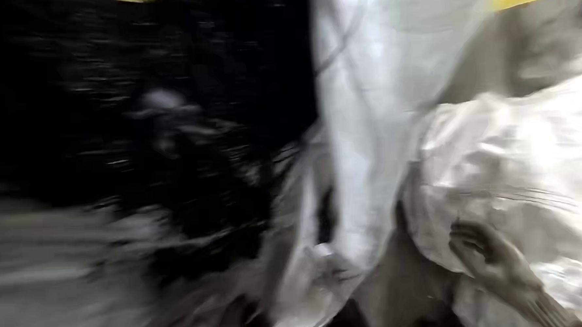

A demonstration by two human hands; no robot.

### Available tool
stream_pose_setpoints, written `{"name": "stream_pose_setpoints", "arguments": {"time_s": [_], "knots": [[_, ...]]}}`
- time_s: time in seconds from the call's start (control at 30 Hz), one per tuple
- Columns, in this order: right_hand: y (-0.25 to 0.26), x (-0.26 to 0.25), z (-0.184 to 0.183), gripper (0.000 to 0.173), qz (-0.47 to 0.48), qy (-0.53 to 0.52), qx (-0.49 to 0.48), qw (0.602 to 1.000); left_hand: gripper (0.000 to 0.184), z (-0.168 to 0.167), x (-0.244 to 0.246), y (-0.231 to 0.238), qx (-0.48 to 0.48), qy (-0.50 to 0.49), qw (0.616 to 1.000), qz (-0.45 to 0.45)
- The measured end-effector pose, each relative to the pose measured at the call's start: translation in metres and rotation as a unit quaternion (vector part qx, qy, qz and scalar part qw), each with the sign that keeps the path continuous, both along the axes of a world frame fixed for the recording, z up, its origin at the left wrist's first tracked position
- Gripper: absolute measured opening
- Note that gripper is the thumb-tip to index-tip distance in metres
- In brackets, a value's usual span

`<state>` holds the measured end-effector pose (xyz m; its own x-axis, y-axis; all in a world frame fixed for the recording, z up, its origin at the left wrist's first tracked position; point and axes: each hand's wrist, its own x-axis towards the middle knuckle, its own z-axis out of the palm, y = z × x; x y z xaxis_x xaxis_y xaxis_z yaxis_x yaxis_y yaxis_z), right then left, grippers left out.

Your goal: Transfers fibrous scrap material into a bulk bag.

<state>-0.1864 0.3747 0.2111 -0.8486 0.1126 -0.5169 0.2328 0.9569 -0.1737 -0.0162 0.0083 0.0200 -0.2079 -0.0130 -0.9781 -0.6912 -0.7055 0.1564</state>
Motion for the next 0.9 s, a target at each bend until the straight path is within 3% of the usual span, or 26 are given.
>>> {"name": "stream_pose_setpoints", "arguments": {"time_s": [0.07,0.13,0.17,0.23,0.27,0.33,0.43,0.5,0.67,0.9], "knots": [[-0.101,0.007,-0.064,0.032,0.281,-0.026,-0.149,0.948,0.034,0.002,-0.003,0.001,-0.032,-0.051,0.997,0.044],[-0.184,0.015,-0.133,0.027,0.444,0.026,-0.191,0.875,0.035,0.000,-0.004,-0.006,-0.038,-0.069,0.994,0.075],[-0.217,0.015,-0.165,0.029,0.448,-0.004,-0.195,0.872,0.035,0.000,-0.004,-0.009,-0.036,-0.073,0.993,0.085],[-0.276,-0.001,-0.223,0.036,0.356,-0.194,-0.163,0.899,0.035,0.000,-0.003,-0.015,-0.030,-0.083,0.991,0.105],[-0.298,-0.013,-0.255,0.039,0.309,-0.239,-0.139,0.910,0.034,-0.001,-0.003,-0.018,-0.026,-0.089,0.989,0.119],[-0.328,-0.030,-0.316,0.047,0.232,-0.237,-0.080,0.940,0.033,-0.001,0.000,-0.025,-0.010,-0.108,0.983,0.148],[-0.352,-0.045,-0.376,0.067,0.155,-0.164,0.007,0.974,0.032,-0.003,0.005,-0.038,0.019,-0.117,0.975,0.187],[-0.360,-0.049,-0.397,0.075,0.110,-0.160,0.012,0.981,0.033,0.000,0.005,-0.047,0.022,-0.109,0.973,0.202],[-0.366,-0.064,-0.399,0.089,0.087,-0.219,0.060,0.970,0.034,0.013,0.000,-0.070,0.028,-0.083,0.973,0.216],[-0.362,-0.082,-0.411,0.072,0.121,-0.241,0.040,0.962,0.031,0.012,-0.006,-0.091,0.044,-0.084,0.964,0.249]]}}
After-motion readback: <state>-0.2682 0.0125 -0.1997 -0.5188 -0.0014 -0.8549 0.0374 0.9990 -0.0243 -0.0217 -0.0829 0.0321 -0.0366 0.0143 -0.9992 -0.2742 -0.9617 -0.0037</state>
